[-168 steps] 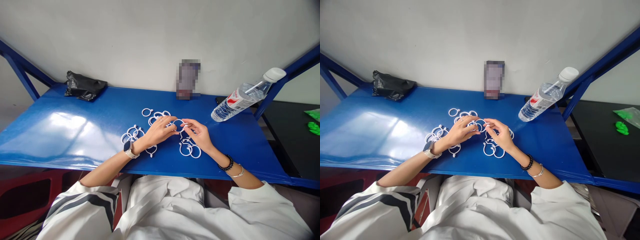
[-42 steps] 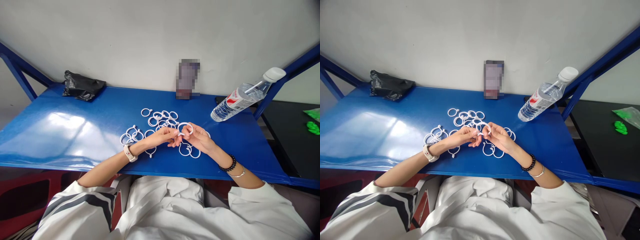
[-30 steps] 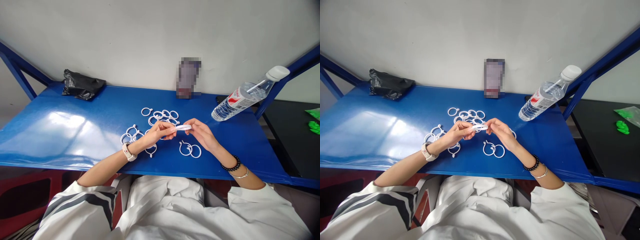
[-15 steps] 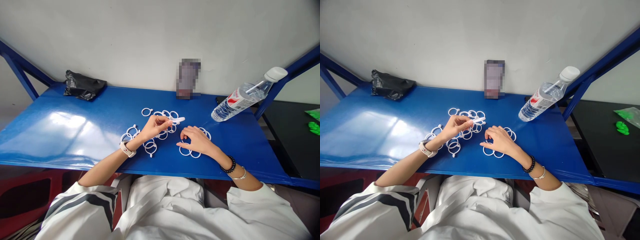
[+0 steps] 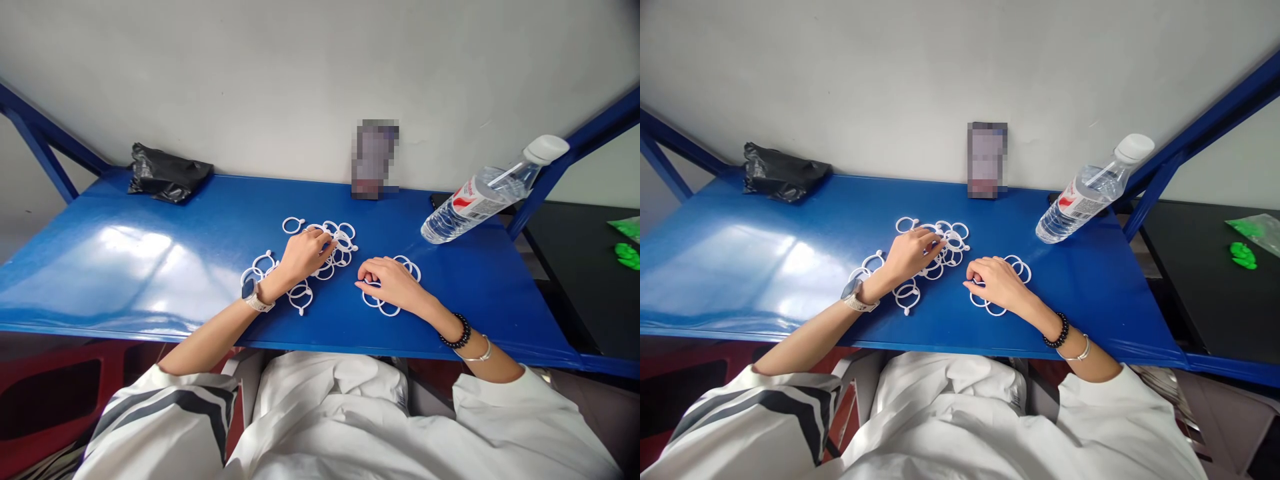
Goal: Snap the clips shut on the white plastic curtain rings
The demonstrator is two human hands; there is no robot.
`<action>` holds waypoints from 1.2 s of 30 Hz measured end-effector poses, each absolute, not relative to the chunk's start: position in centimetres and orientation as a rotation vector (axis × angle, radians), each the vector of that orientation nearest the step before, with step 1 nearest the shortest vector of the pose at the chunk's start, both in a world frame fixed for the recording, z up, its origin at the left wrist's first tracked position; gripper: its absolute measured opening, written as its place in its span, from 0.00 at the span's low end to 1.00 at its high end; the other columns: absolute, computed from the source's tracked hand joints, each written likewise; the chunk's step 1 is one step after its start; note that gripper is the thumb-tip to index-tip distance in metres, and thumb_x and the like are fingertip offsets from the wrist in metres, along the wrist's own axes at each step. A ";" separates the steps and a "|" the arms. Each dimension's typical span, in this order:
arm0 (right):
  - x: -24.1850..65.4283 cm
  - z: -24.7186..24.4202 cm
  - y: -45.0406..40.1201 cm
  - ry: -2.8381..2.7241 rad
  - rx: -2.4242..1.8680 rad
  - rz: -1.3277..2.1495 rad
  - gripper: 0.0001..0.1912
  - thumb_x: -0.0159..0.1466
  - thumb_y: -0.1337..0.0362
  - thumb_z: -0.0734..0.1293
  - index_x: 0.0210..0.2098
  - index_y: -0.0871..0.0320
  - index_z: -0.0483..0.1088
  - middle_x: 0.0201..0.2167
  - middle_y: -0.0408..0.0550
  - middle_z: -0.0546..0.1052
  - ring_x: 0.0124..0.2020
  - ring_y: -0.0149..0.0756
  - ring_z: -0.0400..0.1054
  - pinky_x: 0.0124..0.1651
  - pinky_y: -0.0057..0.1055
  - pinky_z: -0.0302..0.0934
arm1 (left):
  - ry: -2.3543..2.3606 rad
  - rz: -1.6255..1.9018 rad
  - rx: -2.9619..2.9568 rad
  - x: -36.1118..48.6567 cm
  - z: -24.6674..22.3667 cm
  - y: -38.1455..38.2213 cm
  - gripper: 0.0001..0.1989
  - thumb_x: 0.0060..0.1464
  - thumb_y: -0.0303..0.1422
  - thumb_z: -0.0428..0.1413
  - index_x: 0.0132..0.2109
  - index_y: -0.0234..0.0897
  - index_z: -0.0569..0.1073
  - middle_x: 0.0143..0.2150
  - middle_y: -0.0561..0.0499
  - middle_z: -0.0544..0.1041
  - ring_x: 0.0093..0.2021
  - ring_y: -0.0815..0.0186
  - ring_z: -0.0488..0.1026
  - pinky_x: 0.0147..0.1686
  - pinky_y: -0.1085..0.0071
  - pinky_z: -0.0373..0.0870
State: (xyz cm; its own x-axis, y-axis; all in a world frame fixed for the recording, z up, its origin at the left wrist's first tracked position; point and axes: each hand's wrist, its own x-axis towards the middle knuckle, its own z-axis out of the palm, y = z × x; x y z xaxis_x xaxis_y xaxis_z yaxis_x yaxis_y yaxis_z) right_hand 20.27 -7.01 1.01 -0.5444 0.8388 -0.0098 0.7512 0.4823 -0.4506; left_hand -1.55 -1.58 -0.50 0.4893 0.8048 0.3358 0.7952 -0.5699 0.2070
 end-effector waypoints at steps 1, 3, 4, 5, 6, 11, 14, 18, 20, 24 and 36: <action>20.3 1.0 -7.0 -2.515 -1.353 0.609 0.06 0.62 0.65 0.66 0.29 0.57 0.68 0.27 0.43 0.73 0.30 0.33 0.67 0.39 0.33 0.55 | 1.443 0.651 2.681 -1.6 -0.5 -1.6 0.16 0.63 0.40 0.48 0.35 0.33 0.73 0.28 0.48 0.74 0.30 0.66 0.70 0.25 0.73 0.58; 20.3 0.9 -7.0 -2.513 -1.306 0.604 0.06 0.63 0.66 0.65 0.29 0.57 0.68 0.28 0.44 0.75 0.32 0.34 0.68 0.40 0.33 0.56 | 1.415 0.735 2.666 -1.6 -0.6 -1.6 0.16 0.62 0.42 0.49 0.38 0.33 0.73 0.29 0.48 0.74 0.31 0.66 0.70 0.27 0.74 0.61; 20.4 0.8 -7.0 -2.508 -1.283 0.599 0.06 0.63 0.66 0.65 0.28 0.58 0.68 0.29 0.44 0.75 0.32 0.35 0.68 0.40 0.34 0.56 | 1.384 0.777 2.661 -1.5 -0.5 -1.7 0.17 0.62 0.43 0.50 0.39 0.33 0.72 0.30 0.48 0.74 0.32 0.66 0.70 0.28 0.74 0.62; 20.4 0.7 -7.0 -2.498 -1.260 0.593 0.06 0.63 0.66 0.66 0.28 0.58 0.68 0.29 0.44 0.76 0.33 0.35 0.68 0.41 0.34 0.56 | 1.342 0.815 2.653 -1.5 -0.4 -1.9 0.17 0.61 0.44 0.50 0.39 0.33 0.72 0.31 0.48 0.73 0.33 0.65 0.70 0.29 0.74 0.63; 20.4 0.6 -7.0 -2.479 -1.234 0.586 0.06 0.63 0.66 0.66 0.28 0.57 0.68 0.29 0.44 0.76 0.32 0.35 0.68 0.41 0.35 0.57 | 1.286 0.846 2.637 -1.4 -0.3 -2.1 0.18 0.60 0.45 0.51 0.40 0.33 0.72 0.32 0.48 0.73 0.34 0.65 0.70 0.29 0.73 0.64; 20.2 1.1 -7.2 -2.183 -1.014 0.587 0.05 0.63 0.65 0.66 0.30 0.56 0.70 0.28 0.45 0.76 0.32 0.34 0.68 0.37 0.33 0.62 | 0.908 0.884 2.403 -0.6 0.4 -3.7 0.25 0.52 0.48 0.58 0.50 0.35 0.69 0.46 0.44 0.72 0.45 0.60 0.70 0.44 0.65 0.69; 20.1 1.4 -7.5 -1.948 -0.957 0.649 0.04 0.62 0.65 0.68 0.30 0.55 0.70 0.28 0.44 0.76 0.33 0.34 0.70 0.37 0.33 0.64 | 0.761 0.819 2.235 0.1 0.3 -4.8 0.32 0.49 0.48 0.61 0.57 0.38 0.64 0.53 0.42 0.69 0.48 0.58 0.70 0.48 0.62 0.69; 19.7 1.1 -8.1 -1.711 -0.925 0.803 0.02 0.61 0.66 0.68 0.31 0.54 0.71 0.30 0.44 0.75 0.34 0.34 0.71 0.38 0.33 0.66 | 0.672 0.769 2.050 0.8 0.2 -5.7 0.29 0.51 0.45 0.61 0.56 0.37 0.65 0.50 0.43 0.73 0.44 0.61 0.72 0.42 0.66 0.71; 19.4 0.8 -8.4 -1.654 -0.922 0.844 0.02 0.61 0.67 0.68 0.31 0.55 0.71 0.30 0.44 0.75 0.34 0.33 0.71 0.38 0.33 0.66 | 0.646 0.747 1.969 0.9 0.2 -5.9 0.27 0.51 0.43 0.61 0.54 0.36 0.67 0.48 0.44 0.74 0.41 0.63 0.72 0.40 0.69 0.71; 18.9 0.6 -8.6 -1.561 -0.958 0.829 0.03 0.61 0.64 0.68 0.31 0.55 0.70 0.30 0.44 0.75 0.34 0.34 0.70 0.38 0.33 0.66 | 0.615 0.714 1.854 1.1 0.2 -6.3 0.30 0.50 0.42 0.61 0.57 0.35 0.65 0.48 0.44 0.75 0.42 0.63 0.73 0.41 0.69 0.71; 18.9 0.2 -8.3 -1.621 -1.075 0.847 0.10 0.62 0.58 0.67 0.41 0.54 0.71 0.36 0.48 0.73 0.35 0.36 0.69 0.42 0.37 0.67 | 0.688 0.719 1.759 1.1 -0.1 -6.0 0.22 0.53 0.44 0.59 0.49 0.33 0.71 0.32 0.51 0.72 0.30 0.70 0.67 0.32 0.72 0.69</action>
State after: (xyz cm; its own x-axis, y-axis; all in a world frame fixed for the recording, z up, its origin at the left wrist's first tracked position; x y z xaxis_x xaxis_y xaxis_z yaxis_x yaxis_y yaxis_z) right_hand 18.95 -8.31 0.18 -0.1325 0.9299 0.3430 0.2494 0.3662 -0.8965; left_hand 1.08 -6.01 -0.09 0.6520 0.7455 0.1383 0.1049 -0.2693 0.9573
